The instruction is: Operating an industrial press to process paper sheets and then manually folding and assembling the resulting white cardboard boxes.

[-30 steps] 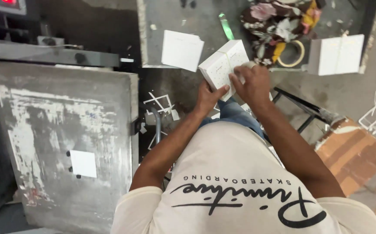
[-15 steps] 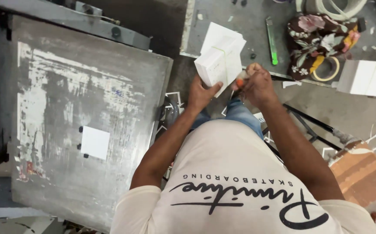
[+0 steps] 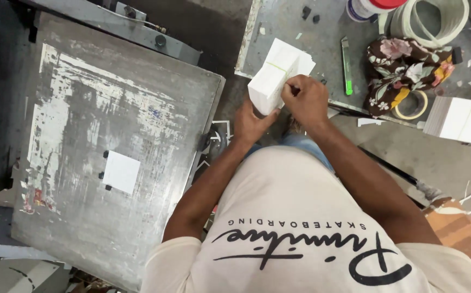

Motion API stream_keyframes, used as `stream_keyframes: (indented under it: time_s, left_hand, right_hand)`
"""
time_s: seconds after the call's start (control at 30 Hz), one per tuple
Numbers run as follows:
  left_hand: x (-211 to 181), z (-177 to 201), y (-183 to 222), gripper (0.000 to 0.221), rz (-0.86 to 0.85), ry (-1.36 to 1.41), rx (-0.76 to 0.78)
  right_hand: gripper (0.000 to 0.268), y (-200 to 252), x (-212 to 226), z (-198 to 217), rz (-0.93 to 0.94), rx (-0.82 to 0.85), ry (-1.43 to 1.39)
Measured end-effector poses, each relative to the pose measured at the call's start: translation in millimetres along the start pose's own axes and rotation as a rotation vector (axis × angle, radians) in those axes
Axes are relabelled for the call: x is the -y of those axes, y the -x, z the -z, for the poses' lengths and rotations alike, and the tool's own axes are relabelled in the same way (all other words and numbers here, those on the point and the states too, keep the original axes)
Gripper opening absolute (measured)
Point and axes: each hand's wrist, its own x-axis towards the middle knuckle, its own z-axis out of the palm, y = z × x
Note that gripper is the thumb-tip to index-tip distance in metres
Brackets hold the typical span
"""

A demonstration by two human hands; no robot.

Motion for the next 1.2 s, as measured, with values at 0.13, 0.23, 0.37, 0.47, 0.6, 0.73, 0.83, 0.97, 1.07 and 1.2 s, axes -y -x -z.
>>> stream_keyframes:
  time_s: [0.13,0.23,0.37,0.47,0.6,0.73,0.83,0.97,1.07,1.2]
  left_hand:
    - [-13,-4,-10,0.078,0.092,-0.143,0.018]
    - [-24,-8,-16,0.075,0.129,-0.176,0.006]
    - [-31,-10,-26,0.070,0.153,-0.076,-0.029]
    - [-16,-15,-27,0.064,0.111,0.062,0.000]
    - [-18,-10,-31,0.065,0.138,0.037,0.030]
    - [-8,-12,-24,0.068,0.087,0.078,0.184]
    - [11,-17,-24,0.064,0.053,0.260,0.248]
    - [44,-14,-24,0.056,0.232,0.414,0.177]
    - [65,-16,-29,0.056,0.314,0.514,0.086]
    - [81,-24,-33,0.057,0.404,0.561,0.068]
  right_hand:
    - [0.003,-17,-12,-2,0.036,-0.061,-0.035]
    - [0.005,-16,-55,-19,-0.052,-0.008,-0.355]
    - [0.009,-8,-102,-24,-0.230,0.148,-1.067]
    - [0.011,-15,-64,10,-0.528,0.449,-1.428]
    - [0.011,-33,-69,48,-0.431,0.503,-0.788]
    - [0.007,-60,-130,47,-0.406,0.131,-0.782]
    - [0.008,-79,-168,76,-0.452,-0.031,-0.798]
    - [0.012,-53,-236,131,-0.339,0.033,-0.555]
    - [0.012,-27,-268,165,-0.575,-0.083,-0.417]
    - [0.015,21,-398,195,-0.621,-0.140,-0.319]
